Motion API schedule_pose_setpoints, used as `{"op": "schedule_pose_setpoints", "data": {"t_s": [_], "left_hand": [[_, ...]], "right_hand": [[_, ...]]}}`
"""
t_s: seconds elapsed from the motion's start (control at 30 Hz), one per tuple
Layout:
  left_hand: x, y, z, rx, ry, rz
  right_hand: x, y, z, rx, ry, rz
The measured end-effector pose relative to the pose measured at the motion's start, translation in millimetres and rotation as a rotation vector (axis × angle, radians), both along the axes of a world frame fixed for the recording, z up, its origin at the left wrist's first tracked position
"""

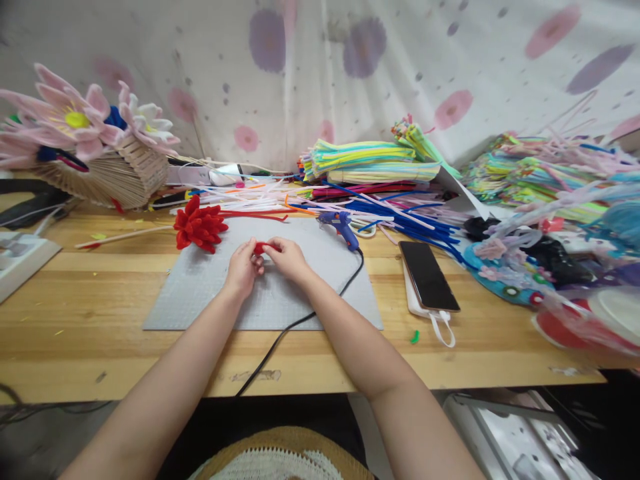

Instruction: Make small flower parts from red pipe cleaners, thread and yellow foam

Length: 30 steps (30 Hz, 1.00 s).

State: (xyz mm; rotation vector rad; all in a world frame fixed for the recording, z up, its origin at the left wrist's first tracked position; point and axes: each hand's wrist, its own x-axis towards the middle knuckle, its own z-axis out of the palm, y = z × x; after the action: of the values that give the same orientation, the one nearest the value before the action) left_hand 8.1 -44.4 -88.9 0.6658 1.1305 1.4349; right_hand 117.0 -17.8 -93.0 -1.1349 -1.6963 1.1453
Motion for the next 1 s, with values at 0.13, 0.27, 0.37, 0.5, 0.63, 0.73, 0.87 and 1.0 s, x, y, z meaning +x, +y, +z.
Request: {"op": "schedule_pose_setpoints", "data": {"t_s": [0.13, 0.27, 0.37, 0.5, 0.63, 0.73, 0.87, 1.0], "left_hand": [[-16, 2, 2.4, 0.052, 0.326, -0.263], [-28, 2, 3.9, 0.072, 0.488, -0.423], [-32, 2, 3.7, 0.098, 0.529, -0.473], [-30, 5, 2.4, 0.140, 0.420, -0.283], [-23, 6, -0.7, 0.164, 0.295, -0.056], [-19, 7, -3.7, 0.155, 0.259, 0.038], [-25, 9, -4.6, 0.145, 0.295, 0.166], [-38, 13, -1.4, 0.135, 0.304, 0.271]], "right_hand": [[20, 7, 10.1, -0.111, 0.009, 0.214], [27, 7, 13.3, -0.124, -0.058, 0.349], [25, 6, 13.6, -0.139, -0.111, 0.370], [18, 4, 14.6, -0.167, -0.058, 0.323], [7, 3, 11.9, -0.171, 0.038, 0.297], [1, 2, 8.1, -0.189, 0.055, 0.263], [13, 4, 9.0, -0.162, -0.112, 0.255], [51, 9, 18.9, -0.172, -0.289, 0.308]]}}
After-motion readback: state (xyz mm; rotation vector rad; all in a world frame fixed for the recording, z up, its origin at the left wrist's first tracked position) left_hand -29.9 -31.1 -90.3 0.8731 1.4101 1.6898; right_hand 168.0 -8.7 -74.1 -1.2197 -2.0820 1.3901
